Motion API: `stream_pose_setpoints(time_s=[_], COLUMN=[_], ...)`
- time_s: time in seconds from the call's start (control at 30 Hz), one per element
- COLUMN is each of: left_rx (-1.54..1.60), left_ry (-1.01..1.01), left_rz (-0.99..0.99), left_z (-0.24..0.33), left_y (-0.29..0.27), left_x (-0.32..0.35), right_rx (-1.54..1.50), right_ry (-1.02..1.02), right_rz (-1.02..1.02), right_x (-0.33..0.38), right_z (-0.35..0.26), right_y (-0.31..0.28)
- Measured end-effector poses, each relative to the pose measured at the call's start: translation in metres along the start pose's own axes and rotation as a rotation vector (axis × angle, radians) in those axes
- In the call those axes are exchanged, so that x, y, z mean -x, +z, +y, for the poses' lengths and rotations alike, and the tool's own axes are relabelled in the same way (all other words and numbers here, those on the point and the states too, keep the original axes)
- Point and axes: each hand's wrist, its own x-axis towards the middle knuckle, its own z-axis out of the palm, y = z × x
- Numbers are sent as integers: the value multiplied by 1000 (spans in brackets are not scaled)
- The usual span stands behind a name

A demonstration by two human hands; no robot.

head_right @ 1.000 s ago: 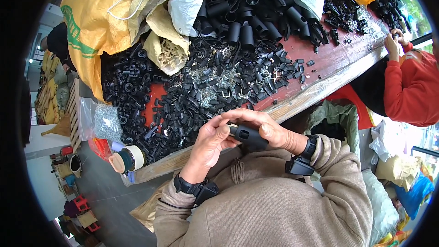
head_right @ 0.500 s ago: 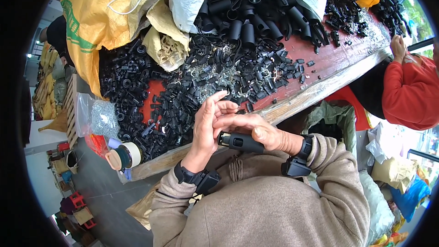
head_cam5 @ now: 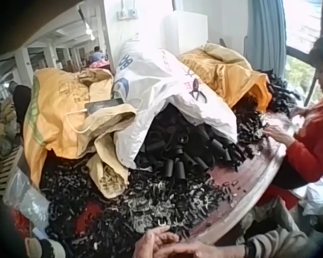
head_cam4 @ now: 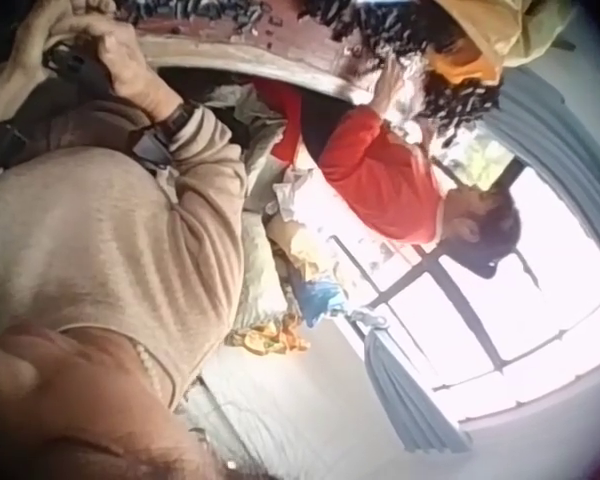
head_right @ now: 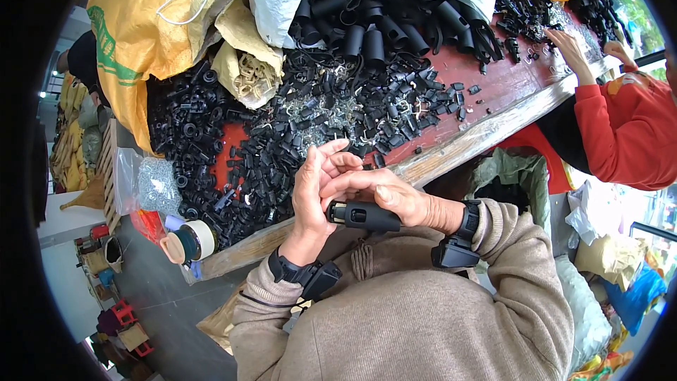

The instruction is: Assembling small black plastic and rubber components by hand at a workbench.

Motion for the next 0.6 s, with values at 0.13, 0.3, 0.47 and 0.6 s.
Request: stream_pose_setpoints(time_s=[0.13,0.3,0.47,0.6], left_rx=[-32,-82,-55,-33], left_ry=[6,-3,-56,-39], left_rz=[12,5,-35,-144], left_z=[-2,-3,0,1], left_y=[-2,-2,-1,-9], left_x=[-3,-5,-3,5], right_rx=[5,20,102,140], right_ry=[58,88,-47,-77], right_rz=[32,49,28,-50], right_x=[-2,-6,-5,-3], right_z=[1,0,2,1], right_y=[-2,-3,-4,6])
